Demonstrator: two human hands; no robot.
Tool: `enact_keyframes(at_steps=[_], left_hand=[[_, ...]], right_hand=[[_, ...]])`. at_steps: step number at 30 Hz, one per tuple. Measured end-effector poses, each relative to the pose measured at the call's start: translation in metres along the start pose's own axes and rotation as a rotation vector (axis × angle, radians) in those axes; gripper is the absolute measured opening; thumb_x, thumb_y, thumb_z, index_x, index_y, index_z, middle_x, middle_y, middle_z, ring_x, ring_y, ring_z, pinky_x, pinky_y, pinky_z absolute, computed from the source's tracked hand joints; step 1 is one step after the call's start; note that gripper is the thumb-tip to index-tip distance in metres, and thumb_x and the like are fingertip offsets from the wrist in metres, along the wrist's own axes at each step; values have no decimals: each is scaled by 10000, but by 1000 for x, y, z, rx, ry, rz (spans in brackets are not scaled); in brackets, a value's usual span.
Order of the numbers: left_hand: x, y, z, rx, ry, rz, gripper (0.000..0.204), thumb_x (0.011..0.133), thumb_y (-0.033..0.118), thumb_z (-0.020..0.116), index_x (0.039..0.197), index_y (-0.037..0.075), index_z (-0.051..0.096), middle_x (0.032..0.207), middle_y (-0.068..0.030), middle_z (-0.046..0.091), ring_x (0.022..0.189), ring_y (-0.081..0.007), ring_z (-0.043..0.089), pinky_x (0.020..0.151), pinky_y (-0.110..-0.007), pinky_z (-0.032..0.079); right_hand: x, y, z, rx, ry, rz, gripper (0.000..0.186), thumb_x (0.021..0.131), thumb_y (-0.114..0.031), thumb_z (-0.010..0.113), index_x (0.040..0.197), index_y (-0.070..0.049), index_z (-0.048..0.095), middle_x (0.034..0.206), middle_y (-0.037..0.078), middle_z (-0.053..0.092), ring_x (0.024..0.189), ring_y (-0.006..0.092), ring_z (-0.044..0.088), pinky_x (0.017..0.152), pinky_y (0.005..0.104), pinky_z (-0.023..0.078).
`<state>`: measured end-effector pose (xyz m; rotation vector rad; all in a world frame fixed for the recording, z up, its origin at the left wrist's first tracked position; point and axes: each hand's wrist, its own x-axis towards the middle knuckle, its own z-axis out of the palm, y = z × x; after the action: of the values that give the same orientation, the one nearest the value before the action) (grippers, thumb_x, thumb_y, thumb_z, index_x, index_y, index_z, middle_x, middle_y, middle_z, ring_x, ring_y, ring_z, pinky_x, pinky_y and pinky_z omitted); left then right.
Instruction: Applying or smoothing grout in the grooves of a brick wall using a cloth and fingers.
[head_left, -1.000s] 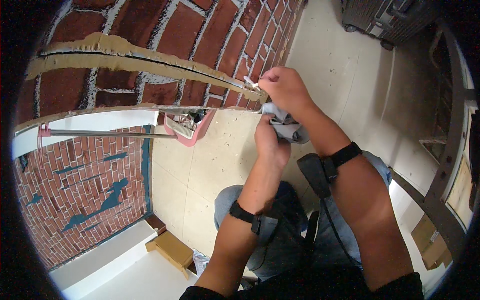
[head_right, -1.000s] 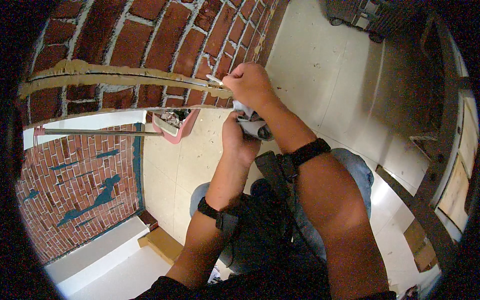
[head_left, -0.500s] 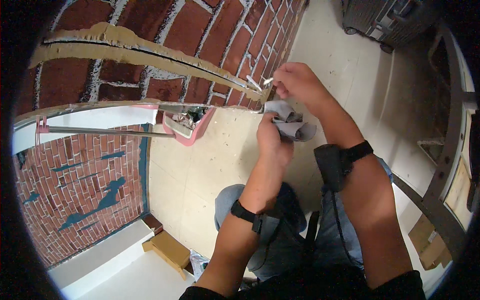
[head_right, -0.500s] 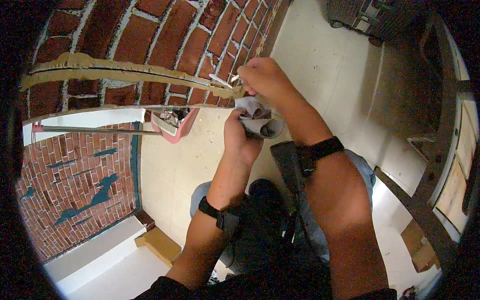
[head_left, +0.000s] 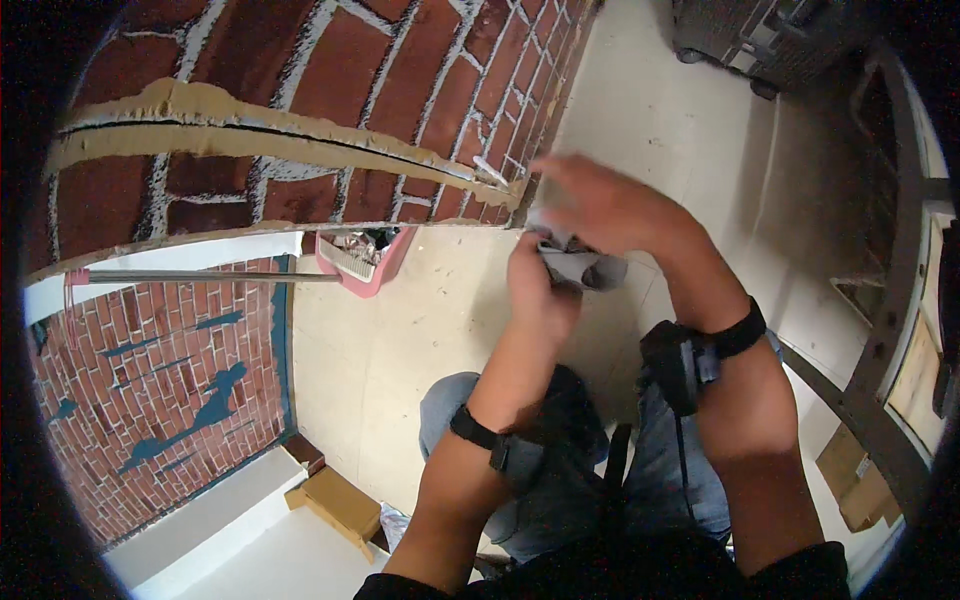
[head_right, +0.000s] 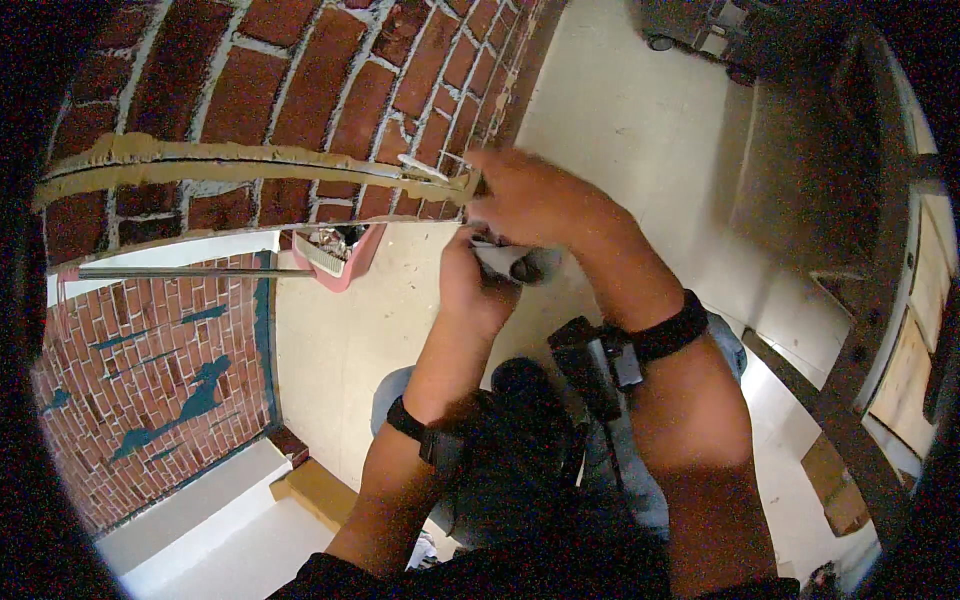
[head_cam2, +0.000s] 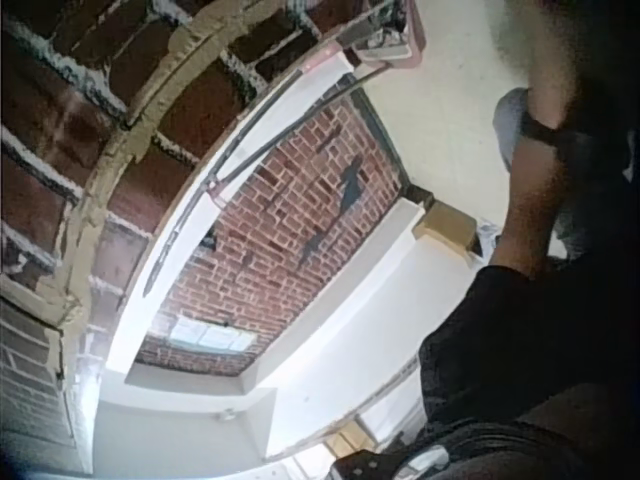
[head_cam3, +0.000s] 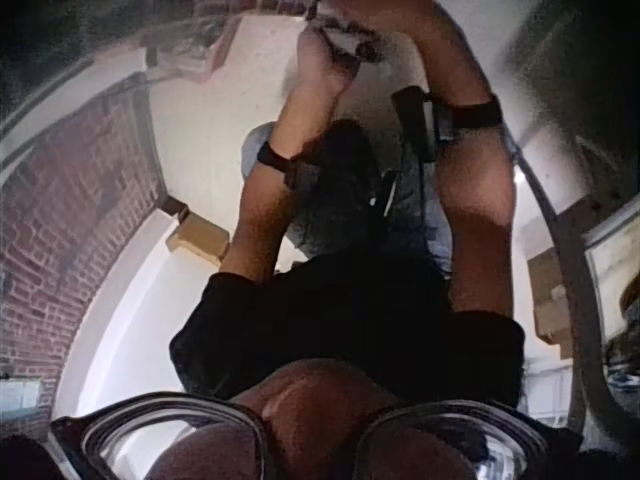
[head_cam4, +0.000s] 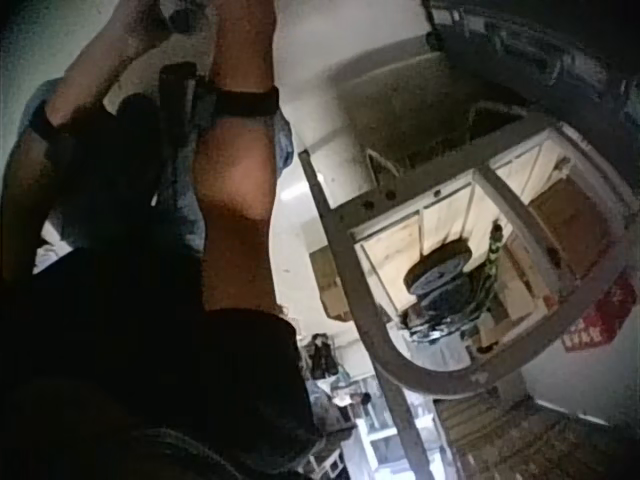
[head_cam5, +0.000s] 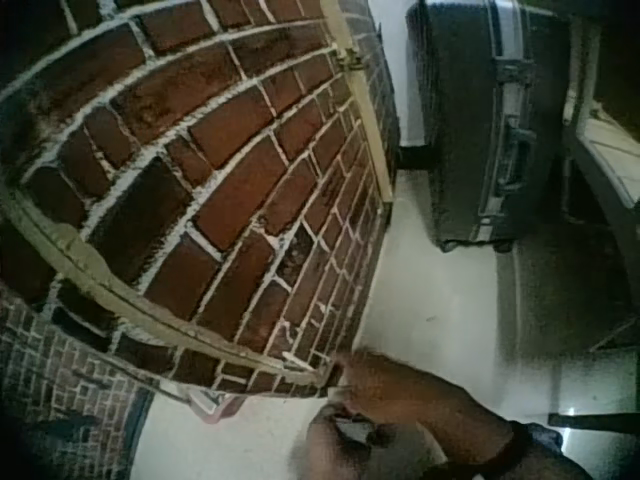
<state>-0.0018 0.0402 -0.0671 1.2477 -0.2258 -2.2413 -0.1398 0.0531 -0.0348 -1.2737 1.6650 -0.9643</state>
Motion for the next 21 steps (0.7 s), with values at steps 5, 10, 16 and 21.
enact_keyframes(at_steps=[5,10,16,21], left_hand=[[-1,4,4,-98,-129,-37,342,888,268,393,1152,83,507,1135,-86,572,1055,-235,544,923,-375,424],[-6,3,12,-121,-17,36,400,932,365,353,1189,84,478,1161,-88,553,1061,-248,536,928,-380,421],[4,8,5,-63,-81,119,391,939,363,349,1187,84,465,1150,-95,546,1076,-248,526,948,-368,413],[-11,14,25,-80,-50,123,375,938,360,351,1164,84,468,1141,-100,547,1083,-253,523,969,-403,398]], right_hand=[[1,3,14,-222,-321,29,417,768,-200,591,1148,-38,544,1029,185,596,996,335,563,859,397,441],[9,5,8,-196,-312,42,350,713,-64,549,1058,-57,609,1021,184,603,987,346,565,851,396,444],[21,7,16,-71,-12,-33,311,701,6,530,990,-48,633,983,168,624,941,314,592,823,370,461],[32,1,16,336,387,-129,250,745,-10,583,990,-41,627,944,108,650,843,190,621,763,296,490]])
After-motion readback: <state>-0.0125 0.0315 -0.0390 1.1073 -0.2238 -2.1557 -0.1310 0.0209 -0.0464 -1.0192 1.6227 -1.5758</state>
